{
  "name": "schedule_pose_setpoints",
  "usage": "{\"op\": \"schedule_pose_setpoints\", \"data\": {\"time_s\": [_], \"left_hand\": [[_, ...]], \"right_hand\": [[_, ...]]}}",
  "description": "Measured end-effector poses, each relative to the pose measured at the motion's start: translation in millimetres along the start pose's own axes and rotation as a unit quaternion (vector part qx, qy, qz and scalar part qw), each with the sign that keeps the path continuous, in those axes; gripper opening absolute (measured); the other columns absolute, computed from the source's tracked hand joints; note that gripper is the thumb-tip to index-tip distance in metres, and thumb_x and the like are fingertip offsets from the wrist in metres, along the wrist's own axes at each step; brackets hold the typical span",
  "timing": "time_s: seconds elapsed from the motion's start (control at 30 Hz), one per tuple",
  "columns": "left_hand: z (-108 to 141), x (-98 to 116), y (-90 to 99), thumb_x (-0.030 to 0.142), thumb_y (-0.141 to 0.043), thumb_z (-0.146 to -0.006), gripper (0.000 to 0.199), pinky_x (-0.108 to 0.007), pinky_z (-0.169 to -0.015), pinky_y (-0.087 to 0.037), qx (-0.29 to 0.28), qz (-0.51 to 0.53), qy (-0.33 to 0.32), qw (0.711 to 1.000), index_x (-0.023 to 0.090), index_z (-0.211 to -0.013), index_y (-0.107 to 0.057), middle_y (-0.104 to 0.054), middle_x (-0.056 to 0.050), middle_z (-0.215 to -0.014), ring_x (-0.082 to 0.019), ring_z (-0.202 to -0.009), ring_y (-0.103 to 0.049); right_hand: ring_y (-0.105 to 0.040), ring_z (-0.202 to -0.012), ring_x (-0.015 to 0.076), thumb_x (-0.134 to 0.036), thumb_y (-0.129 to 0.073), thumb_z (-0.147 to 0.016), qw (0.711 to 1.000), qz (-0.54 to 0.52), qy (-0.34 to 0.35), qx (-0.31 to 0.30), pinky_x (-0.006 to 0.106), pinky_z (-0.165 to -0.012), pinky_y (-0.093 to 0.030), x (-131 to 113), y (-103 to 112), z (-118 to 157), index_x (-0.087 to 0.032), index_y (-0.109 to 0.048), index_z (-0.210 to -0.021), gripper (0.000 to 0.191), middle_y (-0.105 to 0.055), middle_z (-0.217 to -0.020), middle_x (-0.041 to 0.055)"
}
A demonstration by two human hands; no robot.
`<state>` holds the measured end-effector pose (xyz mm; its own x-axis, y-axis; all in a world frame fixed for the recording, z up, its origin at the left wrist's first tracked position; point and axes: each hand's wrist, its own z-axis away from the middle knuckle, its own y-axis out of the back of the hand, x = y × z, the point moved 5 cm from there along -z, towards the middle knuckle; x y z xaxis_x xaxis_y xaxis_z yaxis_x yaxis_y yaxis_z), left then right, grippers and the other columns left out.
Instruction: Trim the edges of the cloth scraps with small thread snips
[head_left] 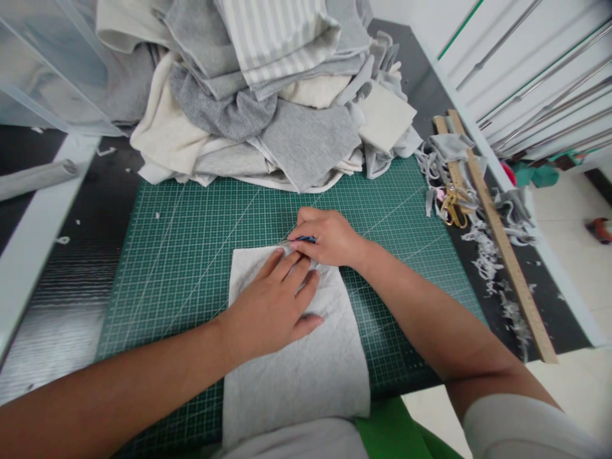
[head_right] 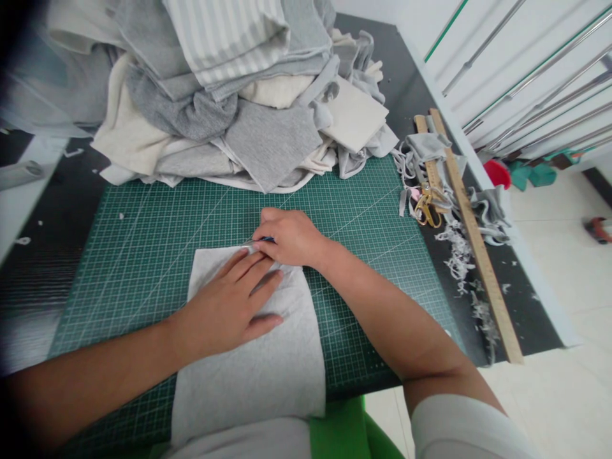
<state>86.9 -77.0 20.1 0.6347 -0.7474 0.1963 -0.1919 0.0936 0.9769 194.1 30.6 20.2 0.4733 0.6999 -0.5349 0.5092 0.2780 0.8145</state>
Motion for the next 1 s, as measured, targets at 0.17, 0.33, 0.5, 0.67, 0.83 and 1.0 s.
{"op": "schedule_pose_setpoints", "data": {"time_s": [0.17, 0.33, 0.5, 0.67, 0.83, 1.0], "left_hand": [[-0.2, 0.1, 0.6, 0.060, -0.049, -0.093, 0.061, -0.057, -0.116, -0.030, -0.004, 0.001, -0.001, 1.000, 0.012, -0.131, -0.056, -0.050, -0.020, -0.137, -0.038, -0.133, -0.042], [0.2, 0.4, 1.1, 0.059, -0.049, -0.093, 0.062, -0.058, -0.115, -0.031, -0.007, -0.001, 0.002, 1.000, 0.012, -0.132, -0.055, -0.050, -0.020, -0.137, -0.038, -0.133, -0.042], [0.7, 0.8, -0.1, 0.059, -0.049, -0.093, 0.061, -0.058, -0.116, -0.030, -0.013, 0.000, 0.000, 1.000, 0.012, -0.133, -0.054, -0.049, -0.020, -0.139, -0.038, -0.135, -0.040], [2.3, 2.6, -0.2, 0.056, -0.048, -0.095, 0.059, -0.059, -0.117, -0.027, -0.013, -0.006, 0.016, 1.000, 0.013, -0.135, -0.053, -0.047, -0.020, -0.145, -0.037, -0.140, -0.037], [3.4, 3.8, -0.6, 0.055, -0.047, -0.096, 0.058, -0.060, -0.116, -0.028, -0.018, -0.003, 0.031, 0.999, 0.015, -0.138, -0.050, -0.044, -0.019, -0.148, -0.036, -0.140, -0.036], [2.2, 3.4, -0.6, 0.055, -0.048, -0.096, 0.059, -0.061, -0.115, -0.029, -0.020, -0.003, 0.022, 1.000, 0.013, -0.137, -0.051, -0.045, -0.021, -0.147, -0.038, -0.140, -0.036]], "right_hand": [[-0.059, -0.076, 0.0142, -0.027, -0.066, -0.085, 1.000, -0.023, 0.006, 0.010, 0.026, -0.066, -0.043, 1.4, 0.8, 0.4, -0.018, -0.077, -0.087, 0.014, -0.062, -0.082, 0.0023], [-0.058, -0.075, 0.0139, -0.028, -0.068, -0.084, 0.999, -0.042, 0.016, 0.009, 0.027, -0.066, -0.043, 3.0, 0.2, 0.0, -0.018, -0.077, -0.088, 0.014, -0.061, -0.081, 0.0017], [-0.057, -0.075, 0.0138, -0.027, -0.068, -0.084, 0.999, -0.049, 0.014, 0.015, 0.027, -0.067, -0.043, 3.4, 2.2, -0.6, -0.018, -0.076, -0.088, 0.013, -0.061, -0.081, 0.0015], [-0.058, -0.074, 0.0137, -0.026, -0.068, -0.084, 0.998, -0.054, 0.018, 0.011, 0.027, -0.067, -0.043, 3.2, 3.8, -0.9, -0.017, -0.077, -0.088, 0.013, -0.061, -0.080, 0.0017], [-0.058, -0.075, 0.0137, -0.027, -0.069, -0.083, 0.999, -0.041, 0.013, -0.002, 0.027, -0.067, -0.043, 2.7, 1.7, -1.0, -0.017, -0.077, -0.089, 0.014, -0.062, -0.081, 0.0020], [-0.058, -0.077, 0.0140, -0.028, -0.068, -0.084, 1.000, -0.020, -0.002, -0.008, 0.027, -0.067, -0.042, 0.4, 0.2, -1.2, -0.019, -0.077, -0.090, 0.014, -0.062, -0.085, 0.0021]]}}
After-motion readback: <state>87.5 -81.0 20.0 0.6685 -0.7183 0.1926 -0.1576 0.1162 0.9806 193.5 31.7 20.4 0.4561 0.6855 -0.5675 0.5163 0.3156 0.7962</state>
